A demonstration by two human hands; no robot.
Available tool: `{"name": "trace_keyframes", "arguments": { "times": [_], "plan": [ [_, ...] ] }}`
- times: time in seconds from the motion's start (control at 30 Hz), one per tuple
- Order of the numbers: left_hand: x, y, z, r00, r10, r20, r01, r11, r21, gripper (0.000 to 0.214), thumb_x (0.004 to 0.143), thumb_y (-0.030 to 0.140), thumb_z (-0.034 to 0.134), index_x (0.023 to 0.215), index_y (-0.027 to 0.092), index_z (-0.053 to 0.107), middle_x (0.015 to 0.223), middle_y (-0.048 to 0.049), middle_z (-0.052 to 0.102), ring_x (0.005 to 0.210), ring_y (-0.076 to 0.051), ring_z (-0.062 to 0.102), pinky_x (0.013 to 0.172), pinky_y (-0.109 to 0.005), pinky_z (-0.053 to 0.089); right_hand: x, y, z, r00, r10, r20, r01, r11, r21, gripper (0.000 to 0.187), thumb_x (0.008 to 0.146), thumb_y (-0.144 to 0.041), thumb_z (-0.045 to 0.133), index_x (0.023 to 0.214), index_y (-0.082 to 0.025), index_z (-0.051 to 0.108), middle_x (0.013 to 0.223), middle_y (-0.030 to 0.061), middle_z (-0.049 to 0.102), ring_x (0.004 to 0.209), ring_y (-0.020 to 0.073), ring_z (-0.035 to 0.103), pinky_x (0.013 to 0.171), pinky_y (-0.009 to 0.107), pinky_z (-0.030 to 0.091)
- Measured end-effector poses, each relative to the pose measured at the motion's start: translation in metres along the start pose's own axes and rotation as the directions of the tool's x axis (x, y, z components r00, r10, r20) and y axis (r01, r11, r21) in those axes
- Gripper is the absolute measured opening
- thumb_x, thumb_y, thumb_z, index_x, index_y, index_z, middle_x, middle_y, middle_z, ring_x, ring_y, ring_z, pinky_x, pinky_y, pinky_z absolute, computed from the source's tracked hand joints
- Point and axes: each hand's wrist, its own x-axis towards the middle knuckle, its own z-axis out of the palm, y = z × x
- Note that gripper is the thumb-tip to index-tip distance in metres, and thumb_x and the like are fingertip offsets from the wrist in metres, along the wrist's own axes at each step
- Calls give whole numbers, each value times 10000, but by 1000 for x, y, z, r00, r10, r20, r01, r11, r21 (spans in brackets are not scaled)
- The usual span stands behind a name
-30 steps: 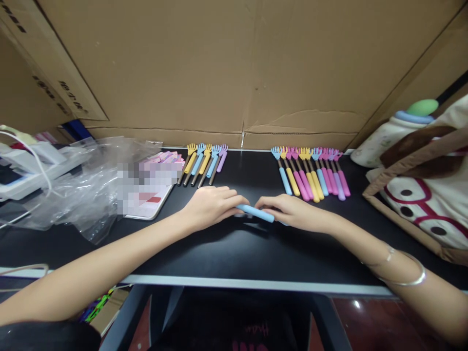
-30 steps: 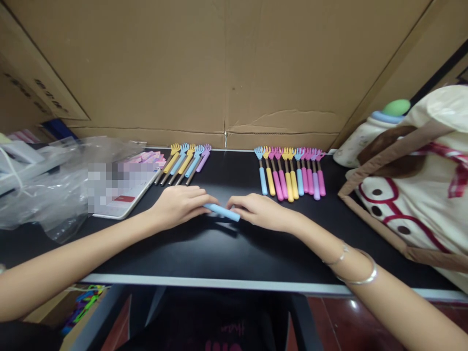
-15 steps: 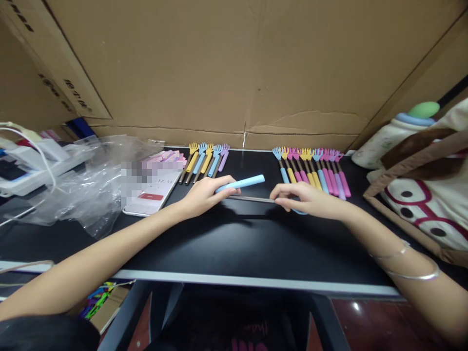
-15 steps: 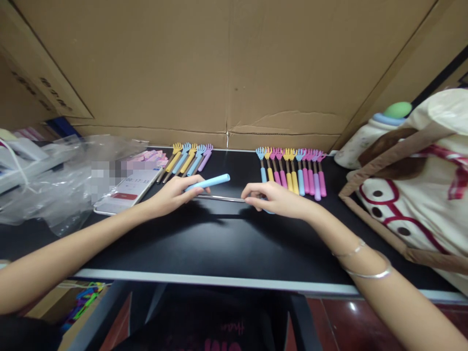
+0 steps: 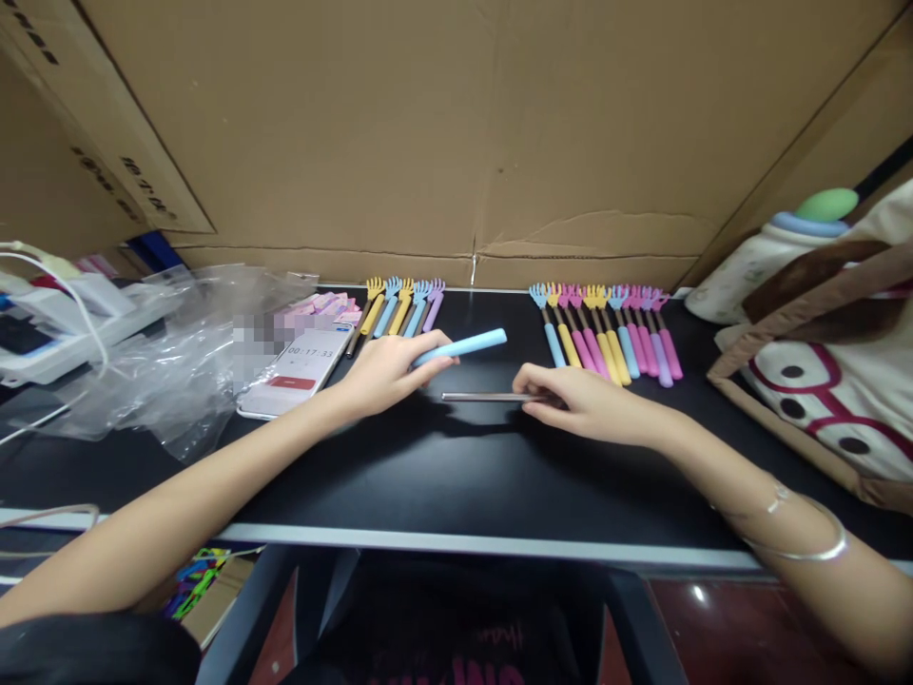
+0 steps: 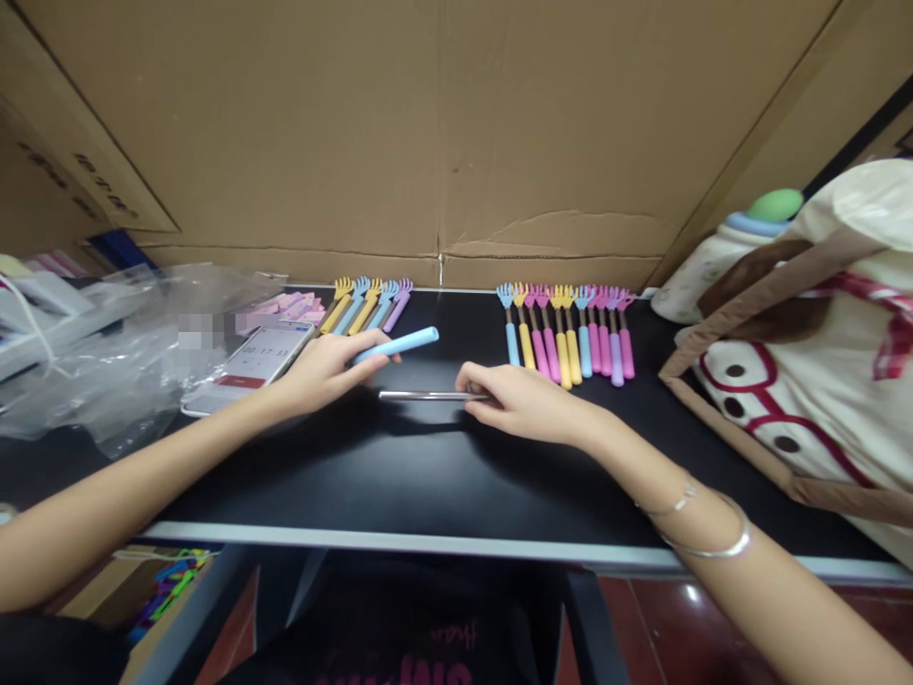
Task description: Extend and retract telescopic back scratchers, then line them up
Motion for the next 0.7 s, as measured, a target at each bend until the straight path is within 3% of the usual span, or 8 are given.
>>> {"name": "trace_keyframes", "arguments": {
  "times": [0.2, 0.37, 0.7],
  "plan": [
    [4, -11, -11, 999, -22, 38, 18, 993, 113, 378, 926, 488, 368, 1121, 242, 578, 632, 45, 586, 582, -130, 521, 581, -213, 305, -4, 18, -15, 989, 14, -145, -17, 1000, -25, 250, 905, -450, 410, 888, -211, 483, 576, -57, 444, 511, 102, 401, 541, 232, 284],
    [3, -13, -21, 991, 29, 134, -46, 992, 120, 389, 925, 499, 369, 1200, 282, 538, 640, 63, 622, 591, -124, 552, 607, -206, 332, -7, 27, -25, 971, 58, -234, -63, 998, -13, 357, 916, -504, 370, 909, -200, 557, 645, -23, 528, 542, 107, 454, 556, 236, 308],
    [4, -17, -19, 988, 10, 155, -25, 995, 100, 285, 933, 401, 344, 1109, 231, 490, 775, 58, 662, 656, -128, 575, 655, -224, 356, 1, 31, -12, 984, 101, -149, -112, 992, -63, 403, 935, -492, 297, 869, -213, 579, 685, 1, 563, 645, 142, 537, 629, 256, 347]
  ]
}}
